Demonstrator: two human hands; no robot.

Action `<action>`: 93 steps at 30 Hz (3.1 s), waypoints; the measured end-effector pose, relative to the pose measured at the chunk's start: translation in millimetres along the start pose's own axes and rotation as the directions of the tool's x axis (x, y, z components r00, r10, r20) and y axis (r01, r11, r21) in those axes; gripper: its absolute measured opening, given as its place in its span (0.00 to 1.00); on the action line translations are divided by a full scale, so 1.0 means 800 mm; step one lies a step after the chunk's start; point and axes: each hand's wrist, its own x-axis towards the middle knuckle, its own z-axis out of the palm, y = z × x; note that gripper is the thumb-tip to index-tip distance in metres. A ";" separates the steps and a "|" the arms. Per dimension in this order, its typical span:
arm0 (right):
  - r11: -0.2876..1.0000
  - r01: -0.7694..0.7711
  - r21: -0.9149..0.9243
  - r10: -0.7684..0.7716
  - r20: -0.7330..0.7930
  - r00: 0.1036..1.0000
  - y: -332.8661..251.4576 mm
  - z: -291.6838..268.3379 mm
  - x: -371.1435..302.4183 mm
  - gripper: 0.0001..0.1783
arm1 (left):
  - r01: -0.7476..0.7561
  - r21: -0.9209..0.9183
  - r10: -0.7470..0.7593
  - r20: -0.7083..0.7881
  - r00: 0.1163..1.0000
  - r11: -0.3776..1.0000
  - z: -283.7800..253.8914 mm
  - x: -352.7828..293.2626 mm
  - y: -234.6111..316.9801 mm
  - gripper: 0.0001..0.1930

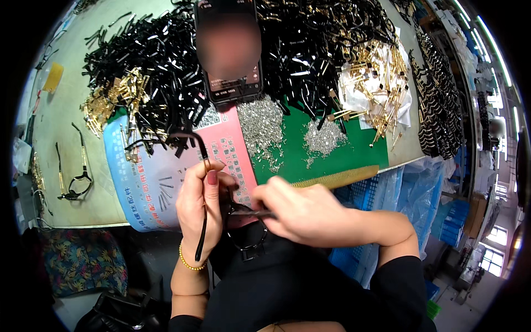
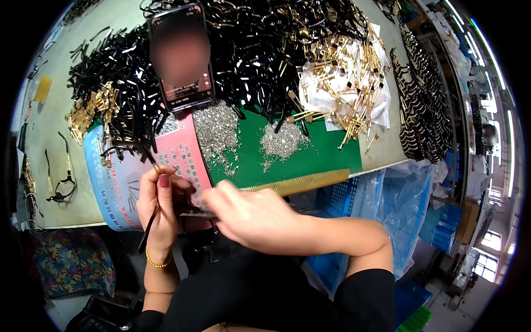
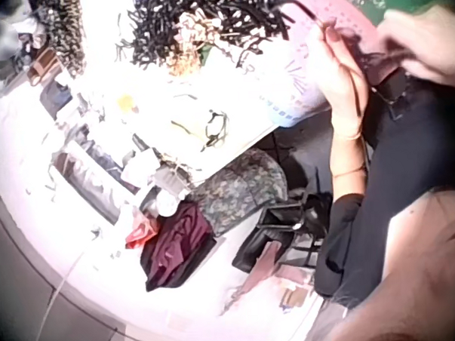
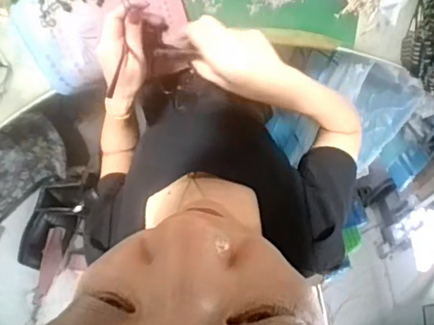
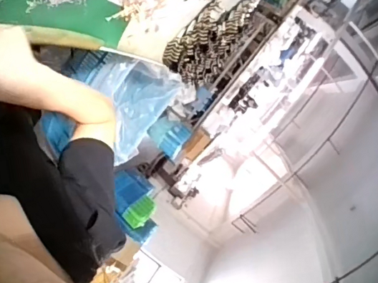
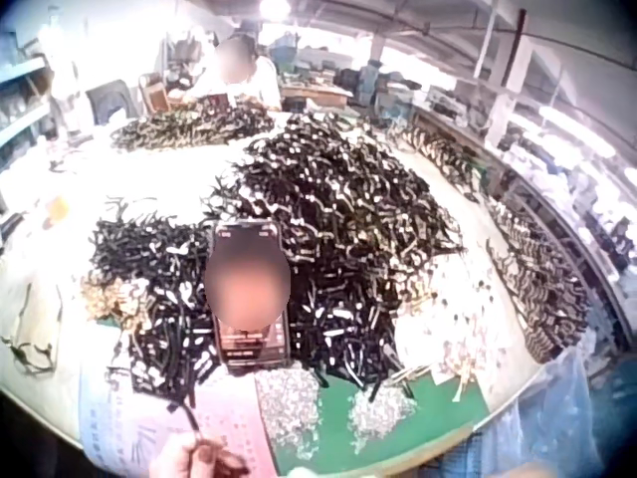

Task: The person assembles eyeglasses by hand at a workbench. They pick up frames and temple arms, insert metal components, and use a comb to smooth the plastic arms. The process is repeated for multiple units.

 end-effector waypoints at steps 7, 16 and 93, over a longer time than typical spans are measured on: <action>0.913 -0.246 -0.326 0.220 -0.115 0.969 0.033 -0.032 -0.037 0.20 | -0.254 0.145 0.244 0.084 0.966 0.956 0.018 0.030 -0.003 0.07; 0.914 -0.195 -0.355 0.187 -0.058 0.981 0.042 -0.031 -0.031 0.29 | -0.166 -0.183 0.114 -0.262 0.958 0.969 -0.011 0.013 -0.001 0.12; 0.836 0.006 -0.548 -0.088 -0.124 0.988 0.033 -0.002 0.014 0.31 | -0.184 0.132 0.164 0.147 0.975 0.974 0.006 0.023 -0.007 0.11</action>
